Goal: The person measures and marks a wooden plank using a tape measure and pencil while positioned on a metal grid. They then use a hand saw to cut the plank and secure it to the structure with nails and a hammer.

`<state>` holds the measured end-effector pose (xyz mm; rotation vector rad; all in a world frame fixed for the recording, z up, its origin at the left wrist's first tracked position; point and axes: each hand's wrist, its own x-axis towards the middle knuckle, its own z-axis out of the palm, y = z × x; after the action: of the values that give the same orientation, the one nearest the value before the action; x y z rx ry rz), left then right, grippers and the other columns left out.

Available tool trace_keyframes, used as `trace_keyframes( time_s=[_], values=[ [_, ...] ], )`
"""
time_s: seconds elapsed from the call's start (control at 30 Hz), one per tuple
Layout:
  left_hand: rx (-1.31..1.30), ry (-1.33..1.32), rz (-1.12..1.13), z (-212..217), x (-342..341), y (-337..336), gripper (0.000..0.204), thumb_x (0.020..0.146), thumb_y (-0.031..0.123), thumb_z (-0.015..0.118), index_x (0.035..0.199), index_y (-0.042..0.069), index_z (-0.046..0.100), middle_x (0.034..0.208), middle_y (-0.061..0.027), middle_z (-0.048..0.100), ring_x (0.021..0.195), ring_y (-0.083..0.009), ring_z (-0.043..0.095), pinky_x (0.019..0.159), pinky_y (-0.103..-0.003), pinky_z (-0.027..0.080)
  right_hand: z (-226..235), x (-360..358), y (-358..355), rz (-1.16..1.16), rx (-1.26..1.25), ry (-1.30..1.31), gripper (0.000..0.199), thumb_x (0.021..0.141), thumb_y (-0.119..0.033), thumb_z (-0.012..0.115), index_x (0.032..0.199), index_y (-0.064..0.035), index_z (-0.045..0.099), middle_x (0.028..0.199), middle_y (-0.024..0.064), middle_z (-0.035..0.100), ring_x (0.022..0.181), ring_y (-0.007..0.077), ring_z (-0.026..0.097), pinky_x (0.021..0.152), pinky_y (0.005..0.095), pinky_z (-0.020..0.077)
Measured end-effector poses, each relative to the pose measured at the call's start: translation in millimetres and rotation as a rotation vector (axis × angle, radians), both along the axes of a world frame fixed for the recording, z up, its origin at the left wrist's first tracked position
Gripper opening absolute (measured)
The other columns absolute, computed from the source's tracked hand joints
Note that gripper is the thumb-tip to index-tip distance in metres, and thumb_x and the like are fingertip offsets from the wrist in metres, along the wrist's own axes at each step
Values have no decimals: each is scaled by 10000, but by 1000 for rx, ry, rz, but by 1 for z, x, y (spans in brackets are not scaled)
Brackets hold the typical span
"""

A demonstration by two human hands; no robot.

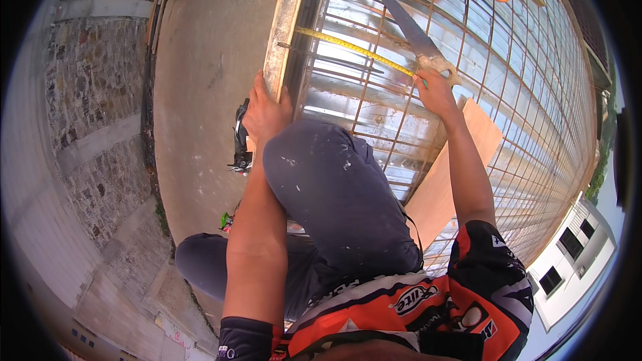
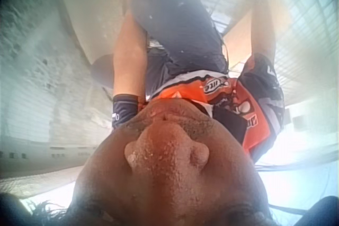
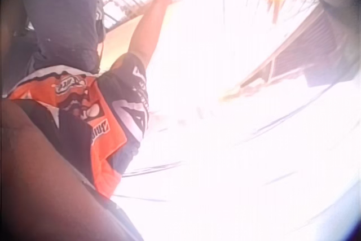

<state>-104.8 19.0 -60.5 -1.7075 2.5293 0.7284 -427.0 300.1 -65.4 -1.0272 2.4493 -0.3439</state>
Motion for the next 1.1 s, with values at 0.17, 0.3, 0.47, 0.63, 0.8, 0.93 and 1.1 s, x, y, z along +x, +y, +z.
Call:
trace_keyframes(
  time_s=[0.17,0.3,0.47,0.63,0.8,0.93,1.1],
  values=[
    [15,-23,14,-3,2,-3,703,1012,429,710,1621,189,457,1357,-149,707,1111,-407,756,904,-530,617,-10,2,-2,-36,-34,56,281,1101,-280,636,1208,-56,765,1086,239,679,1040,462,688,924,536,540],
    [4,-59,19,2,-1,-2,654,1012,414,728,1588,208,498,1344,-123,734,1076,-397,778,885,-519,633,-16,-1,-3,-22,-65,85,278,1097,-278,644,1197,-47,762,1066,232,674,1023,455,687,909,537,539],
    [-5,-32,8,-3,0,-2,671,1014,420,728,1594,190,481,1338,-134,718,1085,-396,769,903,-514,623,-21,0,-4,-22,-80,115,240,1087,-259,655,1140,-48,757,1026,220,666,993,446,682,881,543,533],
    [37,-31,-2,0,-1,-2,685,1025,417,714,1608,166,456,1330,-153,689,1117,-387,749,940,-504,602,-25,-1,-2,-7,-83,151,210,1080,-242,659,1105,-55,750,994,211,654,983,440,674,877,550,524],
    [50,-44,1,2,-1,-3,698,1026,426,718,1613,157,453,1311,-160,700,1109,-394,751,920,-516,603,-24,1,-5,-14,-79,137,197,1077,-235,658,1090,-57,740,998,207,650,982,441,667,875,550,521],
    [20,-27,-12,-3,4,-3,714,1025,435,724,1621,156,450,1296,-168,716,1099,-398,756,903,-517,607,-22,4,-10,-13,-65,149,195,1078,-233,656,1070,-51,727,998,208,644,975,446,657,867,555,518],
    [-13,-1,-29,-9,7,-3,714,1017,442,737,1611,155,463,1306,-171,725,1089,-392,762,899,-505,611,-27,1,-5,29,-86,168,227,1100,-233,646,1122,-31,746,985,211,647,938,428,657,838,519,518]
  ],
)
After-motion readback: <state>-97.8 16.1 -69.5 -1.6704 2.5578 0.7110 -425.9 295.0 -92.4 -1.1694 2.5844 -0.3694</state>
